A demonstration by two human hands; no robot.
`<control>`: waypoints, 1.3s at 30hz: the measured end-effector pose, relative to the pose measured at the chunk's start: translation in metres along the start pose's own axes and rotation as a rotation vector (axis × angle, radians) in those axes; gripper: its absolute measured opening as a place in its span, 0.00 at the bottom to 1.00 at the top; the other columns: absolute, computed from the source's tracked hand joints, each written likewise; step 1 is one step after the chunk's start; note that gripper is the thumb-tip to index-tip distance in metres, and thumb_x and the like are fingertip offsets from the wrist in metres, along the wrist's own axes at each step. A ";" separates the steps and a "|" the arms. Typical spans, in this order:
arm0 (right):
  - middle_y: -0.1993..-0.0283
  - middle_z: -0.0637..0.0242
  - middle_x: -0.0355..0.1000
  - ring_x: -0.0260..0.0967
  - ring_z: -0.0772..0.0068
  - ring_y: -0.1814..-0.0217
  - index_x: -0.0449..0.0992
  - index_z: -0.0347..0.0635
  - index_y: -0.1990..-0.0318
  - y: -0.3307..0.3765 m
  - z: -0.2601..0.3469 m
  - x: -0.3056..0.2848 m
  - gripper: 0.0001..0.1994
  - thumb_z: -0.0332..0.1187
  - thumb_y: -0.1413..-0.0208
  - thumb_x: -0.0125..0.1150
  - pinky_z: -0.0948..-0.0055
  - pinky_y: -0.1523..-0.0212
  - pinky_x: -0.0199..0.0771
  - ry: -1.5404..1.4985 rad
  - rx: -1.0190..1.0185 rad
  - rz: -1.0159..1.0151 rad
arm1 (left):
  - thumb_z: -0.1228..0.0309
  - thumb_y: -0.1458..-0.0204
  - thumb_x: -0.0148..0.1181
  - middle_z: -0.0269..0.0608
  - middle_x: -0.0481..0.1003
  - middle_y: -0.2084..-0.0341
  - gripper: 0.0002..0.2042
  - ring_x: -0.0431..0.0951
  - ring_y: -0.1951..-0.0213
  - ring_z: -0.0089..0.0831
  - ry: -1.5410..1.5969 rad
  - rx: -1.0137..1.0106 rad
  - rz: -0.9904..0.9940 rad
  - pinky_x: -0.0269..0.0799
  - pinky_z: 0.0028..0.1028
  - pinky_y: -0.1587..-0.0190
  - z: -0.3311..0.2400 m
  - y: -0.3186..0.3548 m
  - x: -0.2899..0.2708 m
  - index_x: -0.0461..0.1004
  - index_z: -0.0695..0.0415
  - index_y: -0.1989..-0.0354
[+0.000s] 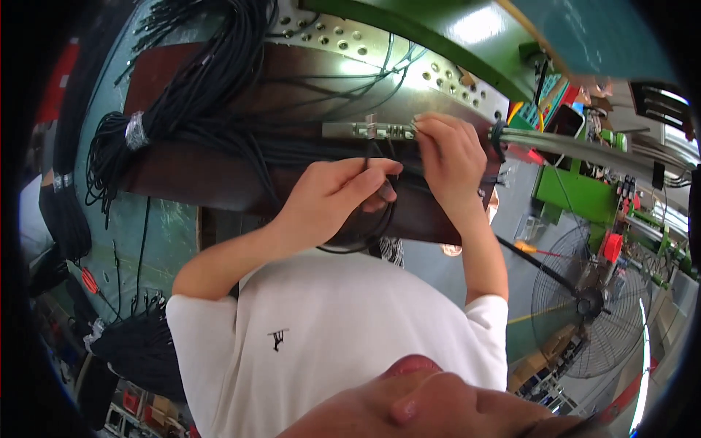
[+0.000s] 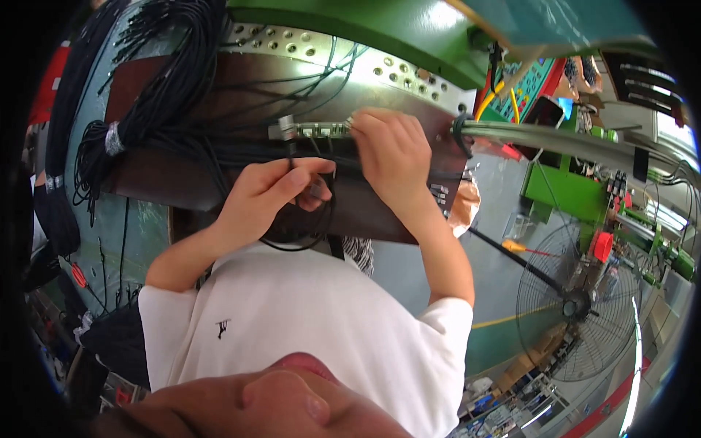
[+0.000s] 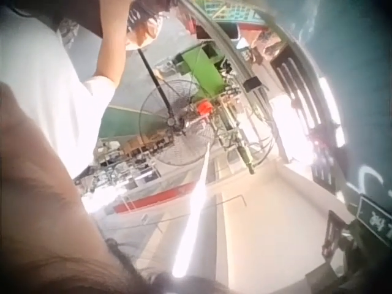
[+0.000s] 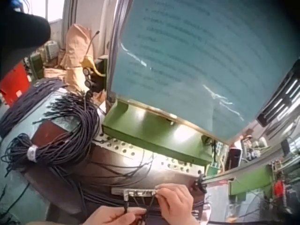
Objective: Plugging individual black cables into a metal connector fixture on a factory workbench.
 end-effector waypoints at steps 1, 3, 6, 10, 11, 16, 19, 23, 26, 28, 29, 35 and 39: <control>0.62 0.68 0.73 0.70 0.62 0.60 0.73 0.42 0.66 0.013 -0.001 -0.004 0.08 0.23 0.56 0.62 0.68 0.60 0.67 -0.090 0.129 -0.012 | 0.62 0.36 0.44 0.35 0.74 0.77 0.18 0.73 0.74 0.20 0.002 0.105 -0.041 0.68 0.19 0.68 0.002 0.007 0.001 0.72 0.65 0.53; 0.62 0.67 0.73 0.70 0.62 0.58 0.73 0.41 0.66 0.025 -0.009 0.002 0.05 0.24 0.52 0.60 0.69 0.57 0.67 -0.146 0.234 -0.021 | 0.60 0.35 0.38 0.37 0.74 0.76 0.21 0.74 0.73 0.21 0.035 0.113 0.000 0.69 0.19 0.69 -0.007 0.009 -0.001 0.68 0.65 0.46; 0.62 0.67 0.73 0.70 0.63 0.58 0.73 0.42 0.67 0.031 -0.010 0.010 0.05 0.24 0.52 0.61 0.69 0.54 0.65 -0.173 0.312 -0.002 | 0.59 0.35 0.39 0.36 0.74 0.77 0.21 0.72 0.79 0.21 0.190 -0.083 0.133 0.67 0.20 0.72 -0.007 0.005 0.001 0.70 0.63 0.48; 0.60 0.65 0.73 0.69 0.66 0.56 0.73 0.39 0.65 0.032 -0.014 0.008 0.05 0.20 0.50 0.58 0.71 0.54 0.65 -0.320 0.387 0.073 | 0.60 0.35 0.36 0.36 0.73 0.82 0.21 0.70 0.84 0.19 0.076 -0.074 0.176 0.65 0.19 0.77 -0.004 -0.003 0.009 0.70 0.63 0.49; 0.60 0.66 0.73 0.69 0.67 0.57 0.73 0.39 0.65 0.033 -0.014 0.009 0.05 0.20 0.50 0.58 0.72 0.53 0.65 -0.321 0.397 0.070 | 0.61 0.35 0.36 0.36 0.72 0.84 0.20 0.69 0.85 0.19 0.052 -0.061 0.168 0.64 0.18 0.78 -0.004 -0.005 0.011 0.70 0.64 0.50; 0.61 0.70 0.74 0.70 0.65 0.56 0.74 0.43 0.66 0.035 -0.017 0.010 0.05 0.25 0.51 0.61 0.69 0.51 0.62 -0.318 0.414 0.027 | 0.61 0.35 0.36 0.36 0.72 0.84 0.20 0.69 0.86 0.19 0.012 -0.063 0.178 0.64 0.18 0.79 -0.002 -0.010 0.016 0.70 0.65 0.50; 0.62 0.68 0.74 0.70 0.62 0.57 0.74 0.43 0.65 0.031 -0.021 0.004 0.06 0.26 0.53 0.62 0.67 0.55 0.65 -0.184 0.233 0.042 | 0.61 0.36 0.37 0.36 0.72 0.84 0.20 0.68 0.86 0.19 -0.018 -0.118 0.185 0.64 0.18 0.79 -0.004 -0.012 0.018 0.70 0.66 0.50; 0.65 0.68 0.71 0.70 0.66 0.61 0.74 0.43 0.63 0.008 0.002 -0.025 0.11 0.29 0.58 0.61 0.67 0.59 0.66 0.088 -0.135 -0.048 | 0.59 0.36 0.38 0.37 0.72 0.83 0.21 0.69 0.85 0.20 -0.021 -0.222 0.253 0.64 0.18 0.79 -0.011 -0.019 0.023 0.70 0.66 0.51; 0.65 0.70 0.71 0.70 0.68 0.63 0.74 0.44 0.64 0.002 -0.003 -0.029 0.12 0.34 0.59 0.59 0.68 0.61 0.64 0.138 -0.212 -0.062 | 0.57 0.36 0.41 0.40 0.74 0.80 0.21 0.73 0.83 0.24 0.245 -0.336 0.191 0.69 0.19 0.78 -0.026 -0.023 0.025 0.71 0.65 0.54; 0.65 0.70 0.71 0.69 0.69 0.64 0.75 0.44 0.65 0.003 0.002 -0.033 0.12 0.34 0.60 0.59 0.69 0.62 0.64 0.210 -0.210 -0.079 | 0.59 0.36 0.42 0.40 0.74 0.80 0.18 0.73 0.83 0.25 0.252 -0.254 0.091 0.71 0.21 0.77 -0.022 -0.029 0.024 0.71 0.63 0.60; 0.66 0.70 0.71 0.69 0.70 0.64 0.75 0.45 0.66 0.004 0.006 -0.034 0.11 0.33 0.61 0.59 0.69 0.62 0.63 0.276 -0.205 -0.091 | 0.60 0.36 0.44 0.40 0.74 0.80 0.16 0.73 0.82 0.25 0.262 -0.242 0.104 0.71 0.21 0.77 -0.023 -0.032 0.023 0.69 0.61 0.66; 0.64 0.71 0.72 0.70 0.71 0.63 0.75 0.45 0.65 0.017 0.004 -0.025 0.10 0.30 0.60 0.59 0.69 0.61 0.62 0.243 -0.172 -0.122 | 0.66 0.42 0.53 0.32 0.70 0.87 0.15 0.67 0.85 0.20 -0.945 0.382 -0.125 0.61 0.20 0.81 -0.026 -0.036 0.021 0.73 0.62 0.78; 0.64 0.71 0.72 0.70 0.71 0.62 0.76 0.44 0.66 0.011 0.004 -0.026 0.09 0.28 0.59 0.60 0.68 0.58 0.62 0.176 -0.149 -0.142 | 0.61 0.41 0.48 0.29 0.66 0.88 0.19 0.62 0.86 0.16 0.143 -0.279 0.143 0.54 0.18 0.83 -0.025 -0.039 0.011 0.71 0.59 0.81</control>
Point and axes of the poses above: each hand's wrist, its own y-axis away from the middle knuckle, its own x-axis out of the palm, z = x × y, the point moved 1 cm from there along -y, towards the middle knuckle
